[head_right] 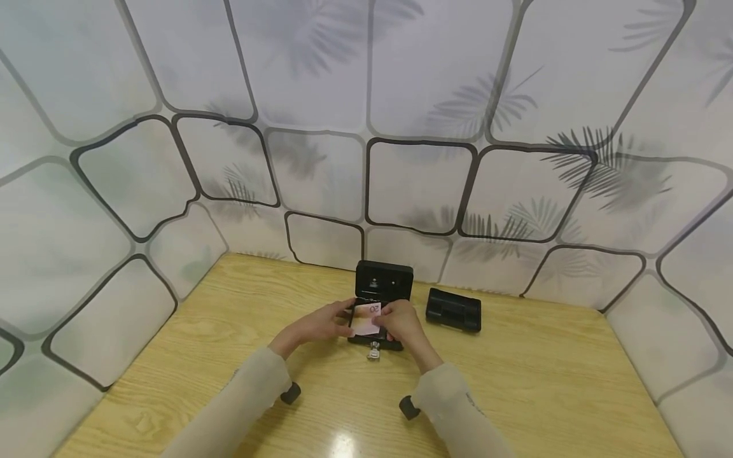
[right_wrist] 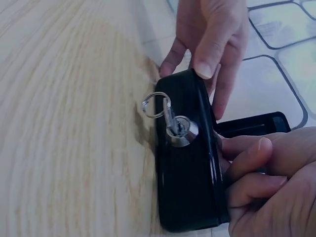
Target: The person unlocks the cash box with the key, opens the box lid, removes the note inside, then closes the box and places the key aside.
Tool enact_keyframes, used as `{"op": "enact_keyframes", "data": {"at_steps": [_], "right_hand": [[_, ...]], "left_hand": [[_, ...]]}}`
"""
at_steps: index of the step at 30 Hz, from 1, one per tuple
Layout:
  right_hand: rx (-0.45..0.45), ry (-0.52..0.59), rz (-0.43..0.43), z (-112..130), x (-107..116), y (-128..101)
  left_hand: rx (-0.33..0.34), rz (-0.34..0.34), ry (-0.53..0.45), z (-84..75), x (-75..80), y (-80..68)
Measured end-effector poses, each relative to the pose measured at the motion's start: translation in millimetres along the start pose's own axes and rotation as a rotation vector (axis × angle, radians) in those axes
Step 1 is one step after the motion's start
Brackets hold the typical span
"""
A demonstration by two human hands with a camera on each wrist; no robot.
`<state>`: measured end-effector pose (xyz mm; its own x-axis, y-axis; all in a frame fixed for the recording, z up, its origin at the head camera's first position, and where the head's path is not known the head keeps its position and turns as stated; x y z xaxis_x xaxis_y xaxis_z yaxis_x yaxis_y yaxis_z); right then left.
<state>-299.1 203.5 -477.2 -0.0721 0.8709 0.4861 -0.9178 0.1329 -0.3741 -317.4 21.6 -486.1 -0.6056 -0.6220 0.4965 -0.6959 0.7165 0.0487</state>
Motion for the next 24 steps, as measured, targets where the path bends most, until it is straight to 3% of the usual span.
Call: {"op": "enact_keyframes", "data": {"at_steps": [10,24], "right_hand": [[-0.037,0.059,0.012,-4.7,10.1,-0.7],[-0.010,0.147,0.052,9.3,35.8,-15.0]], "left_hand": [[0.011,-0.009,-0.011,1.7,-0.3,0.0],[-0.020,0.006,-0.026,3.2,-0.5,2.6]]}}
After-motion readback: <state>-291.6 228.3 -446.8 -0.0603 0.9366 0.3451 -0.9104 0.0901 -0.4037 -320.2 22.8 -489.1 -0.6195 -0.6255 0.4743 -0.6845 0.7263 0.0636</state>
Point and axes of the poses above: each hand's wrist, its own y-axis towards the middle knuckle, its own x-axis out of the back of the hand, z = x × y, the point moved 6 cm from there along y, towards the middle knuckle, and after that the axes turned 15 degrees about -x, right-handed, at the moved point
